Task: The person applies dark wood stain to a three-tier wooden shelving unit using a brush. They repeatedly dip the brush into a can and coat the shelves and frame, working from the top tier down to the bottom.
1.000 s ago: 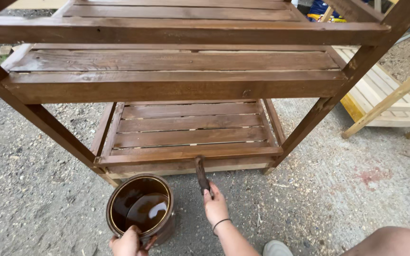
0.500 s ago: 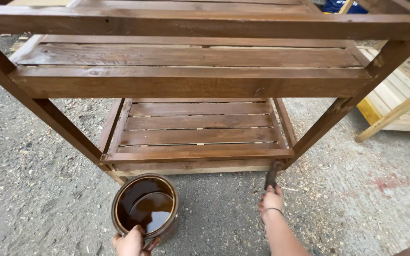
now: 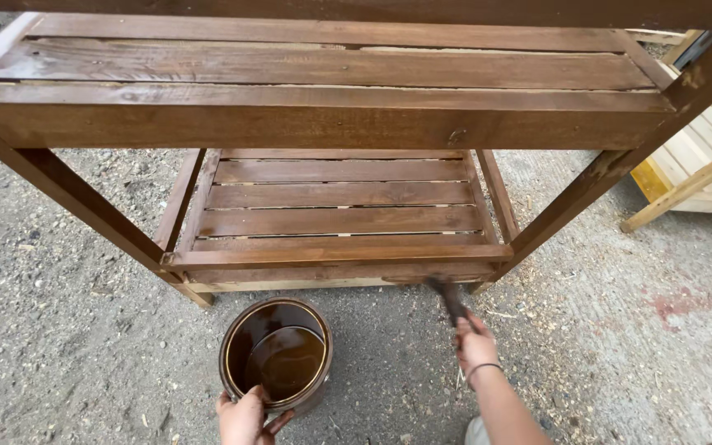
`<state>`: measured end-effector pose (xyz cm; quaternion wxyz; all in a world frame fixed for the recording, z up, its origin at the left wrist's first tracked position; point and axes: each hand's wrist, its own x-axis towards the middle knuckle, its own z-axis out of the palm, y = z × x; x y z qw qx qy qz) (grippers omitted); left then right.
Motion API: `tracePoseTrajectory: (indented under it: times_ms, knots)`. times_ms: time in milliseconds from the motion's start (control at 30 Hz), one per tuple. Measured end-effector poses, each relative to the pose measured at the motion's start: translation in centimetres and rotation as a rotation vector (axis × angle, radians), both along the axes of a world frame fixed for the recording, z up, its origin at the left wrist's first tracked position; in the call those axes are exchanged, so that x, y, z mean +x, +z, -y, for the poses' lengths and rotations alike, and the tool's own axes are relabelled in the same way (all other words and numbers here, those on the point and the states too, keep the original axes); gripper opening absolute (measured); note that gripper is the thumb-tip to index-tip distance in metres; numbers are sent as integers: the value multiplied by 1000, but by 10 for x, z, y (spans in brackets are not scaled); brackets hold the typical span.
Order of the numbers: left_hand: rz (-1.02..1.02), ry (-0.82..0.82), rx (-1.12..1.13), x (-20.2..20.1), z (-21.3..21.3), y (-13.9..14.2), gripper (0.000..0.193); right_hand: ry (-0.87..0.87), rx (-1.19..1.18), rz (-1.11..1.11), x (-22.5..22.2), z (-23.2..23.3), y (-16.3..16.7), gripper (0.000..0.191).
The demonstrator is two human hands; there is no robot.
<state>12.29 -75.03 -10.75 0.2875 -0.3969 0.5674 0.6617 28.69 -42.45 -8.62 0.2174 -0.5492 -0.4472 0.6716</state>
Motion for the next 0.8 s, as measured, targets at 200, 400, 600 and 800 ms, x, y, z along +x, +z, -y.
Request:
tracePoseTrajectory:
  times_ms: [200, 400, 600, 800]
  knots:
    - [-19, 28, -6, 0, 3, -3, 88, -368, -7, -146, 2, -1, 4, 46]
    - [-38, 40, -12, -4, 10, -9, 84, 96, 29, 124, -73, 92, 8, 45]
    - [-44, 61, -8, -3, 18, -15, 85, 286, 186, 28, -60, 86, -2, 44]
    - [-26, 141, 33, -4, 25, -16, 97, -184, 27, -110, -15, 17, -3, 46]
